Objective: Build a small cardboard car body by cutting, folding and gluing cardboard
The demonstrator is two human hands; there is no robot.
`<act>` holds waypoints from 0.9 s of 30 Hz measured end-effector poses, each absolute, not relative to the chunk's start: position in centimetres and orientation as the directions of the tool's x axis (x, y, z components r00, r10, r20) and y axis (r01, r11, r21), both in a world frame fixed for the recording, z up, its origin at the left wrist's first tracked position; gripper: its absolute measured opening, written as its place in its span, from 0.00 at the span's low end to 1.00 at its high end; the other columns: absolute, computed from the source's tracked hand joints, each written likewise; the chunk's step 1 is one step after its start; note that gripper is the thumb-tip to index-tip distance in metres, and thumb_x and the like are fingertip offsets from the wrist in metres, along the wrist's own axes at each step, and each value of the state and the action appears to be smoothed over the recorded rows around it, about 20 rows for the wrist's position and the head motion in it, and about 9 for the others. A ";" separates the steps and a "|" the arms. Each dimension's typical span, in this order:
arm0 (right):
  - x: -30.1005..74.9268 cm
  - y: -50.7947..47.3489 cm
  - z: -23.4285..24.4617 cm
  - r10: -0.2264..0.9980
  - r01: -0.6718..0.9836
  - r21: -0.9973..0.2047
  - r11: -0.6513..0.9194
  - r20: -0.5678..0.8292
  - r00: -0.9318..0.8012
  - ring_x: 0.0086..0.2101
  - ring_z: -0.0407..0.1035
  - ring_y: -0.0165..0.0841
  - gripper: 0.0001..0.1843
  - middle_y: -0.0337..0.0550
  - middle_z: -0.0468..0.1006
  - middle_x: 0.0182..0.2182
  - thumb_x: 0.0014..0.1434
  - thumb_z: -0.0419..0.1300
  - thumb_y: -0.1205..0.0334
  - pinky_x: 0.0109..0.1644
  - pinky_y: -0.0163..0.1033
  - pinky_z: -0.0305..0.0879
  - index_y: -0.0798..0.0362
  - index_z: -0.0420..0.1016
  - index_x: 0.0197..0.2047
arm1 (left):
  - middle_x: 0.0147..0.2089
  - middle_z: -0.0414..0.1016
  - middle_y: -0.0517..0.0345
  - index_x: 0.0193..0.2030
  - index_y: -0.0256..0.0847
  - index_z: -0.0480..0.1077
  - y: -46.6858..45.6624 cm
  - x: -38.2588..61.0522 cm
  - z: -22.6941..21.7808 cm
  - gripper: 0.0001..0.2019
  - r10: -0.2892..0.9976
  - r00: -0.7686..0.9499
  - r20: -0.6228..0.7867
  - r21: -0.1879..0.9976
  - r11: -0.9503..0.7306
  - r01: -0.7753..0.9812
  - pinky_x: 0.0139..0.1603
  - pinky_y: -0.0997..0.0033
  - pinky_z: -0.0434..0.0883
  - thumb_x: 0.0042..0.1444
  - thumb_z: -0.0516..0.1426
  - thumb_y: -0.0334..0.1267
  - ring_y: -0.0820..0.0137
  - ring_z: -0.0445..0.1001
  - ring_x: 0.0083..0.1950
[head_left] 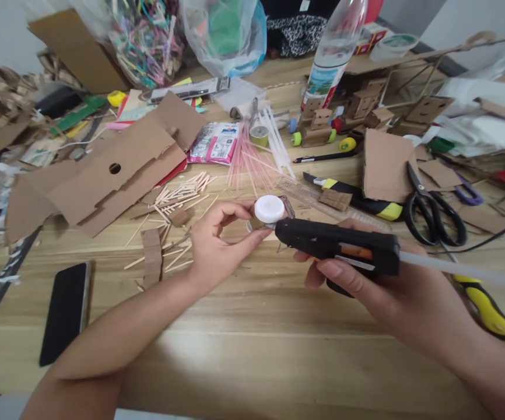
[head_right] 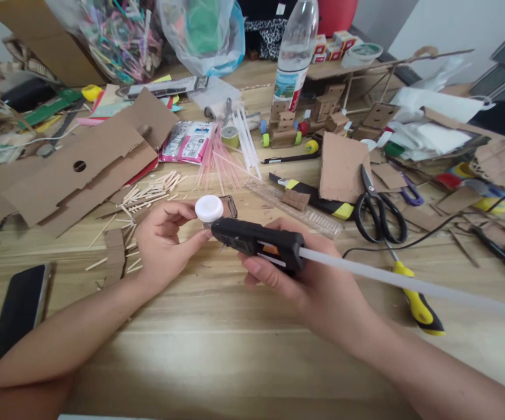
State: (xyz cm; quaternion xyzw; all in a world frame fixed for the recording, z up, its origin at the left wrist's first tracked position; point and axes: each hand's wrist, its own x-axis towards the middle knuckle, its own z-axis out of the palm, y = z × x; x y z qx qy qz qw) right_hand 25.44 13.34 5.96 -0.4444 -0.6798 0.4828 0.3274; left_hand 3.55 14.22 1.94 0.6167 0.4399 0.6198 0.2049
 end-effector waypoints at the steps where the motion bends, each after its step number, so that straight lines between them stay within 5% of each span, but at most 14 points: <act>1: 25.4 13.2 6.0 0.923 0.319 -0.930 0.183 0.050 -0.382 0.28 0.78 0.40 0.24 0.41 0.83 0.27 0.59 0.62 0.31 0.30 0.42 0.74 0.43 0.76 0.32 | 0.40 0.84 0.55 0.36 0.43 0.73 14.2 3.5 1.9 0.12 0.795 -0.154 0.587 0.796 -0.532 0.289 0.47 0.65 0.81 0.54 0.70 0.43 0.67 0.84 0.44; 4: 25.5 12.8 6.2 0.919 0.402 -0.861 0.312 0.167 -0.357 0.24 0.74 0.38 0.19 0.37 0.81 0.25 0.62 0.62 0.36 0.27 0.42 0.69 0.43 0.76 0.36 | 0.40 0.85 0.54 0.36 0.43 0.73 14.3 3.5 1.9 0.12 0.795 -0.151 0.588 0.792 -0.527 0.308 0.47 0.65 0.81 0.54 0.70 0.44 0.66 0.84 0.43; 8: 25.3 12.2 6.6 0.927 0.455 -0.837 0.305 0.152 -0.341 0.26 0.76 0.38 0.14 0.37 0.83 0.29 0.61 0.66 0.42 0.33 0.43 0.72 0.42 0.76 0.41 | 0.40 0.84 0.54 0.37 0.43 0.72 14.3 3.4 1.9 0.12 0.780 -0.139 0.610 0.773 -0.546 0.324 0.46 0.65 0.81 0.55 0.69 0.44 0.66 0.84 0.43; 15: 25.3 12.0 6.9 0.944 0.464 -0.851 0.246 0.101 -0.314 0.27 0.77 0.40 0.13 0.38 0.84 0.31 0.60 0.67 0.43 0.33 0.44 0.74 0.40 0.78 0.42 | 0.40 0.84 0.54 0.37 0.44 0.72 14.3 3.3 1.8 0.12 0.755 -0.133 0.642 0.747 -0.577 0.329 0.46 0.64 0.82 0.55 0.69 0.43 0.66 0.84 0.43; 27: 25.9 12.6 7.5 0.938 0.480 -0.816 0.323 0.207 -0.280 0.26 0.75 0.41 0.14 0.37 0.83 0.29 0.61 0.64 0.39 0.33 0.46 0.69 0.39 0.75 0.40 | 0.40 0.83 0.54 0.38 0.43 0.70 14.7 3.2 1.8 0.14 0.696 -0.182 0.694 0.712 -0.627 0.316 0.42 0.64 0.81 0.55 0.70 0.43 0.66 0.84 0.42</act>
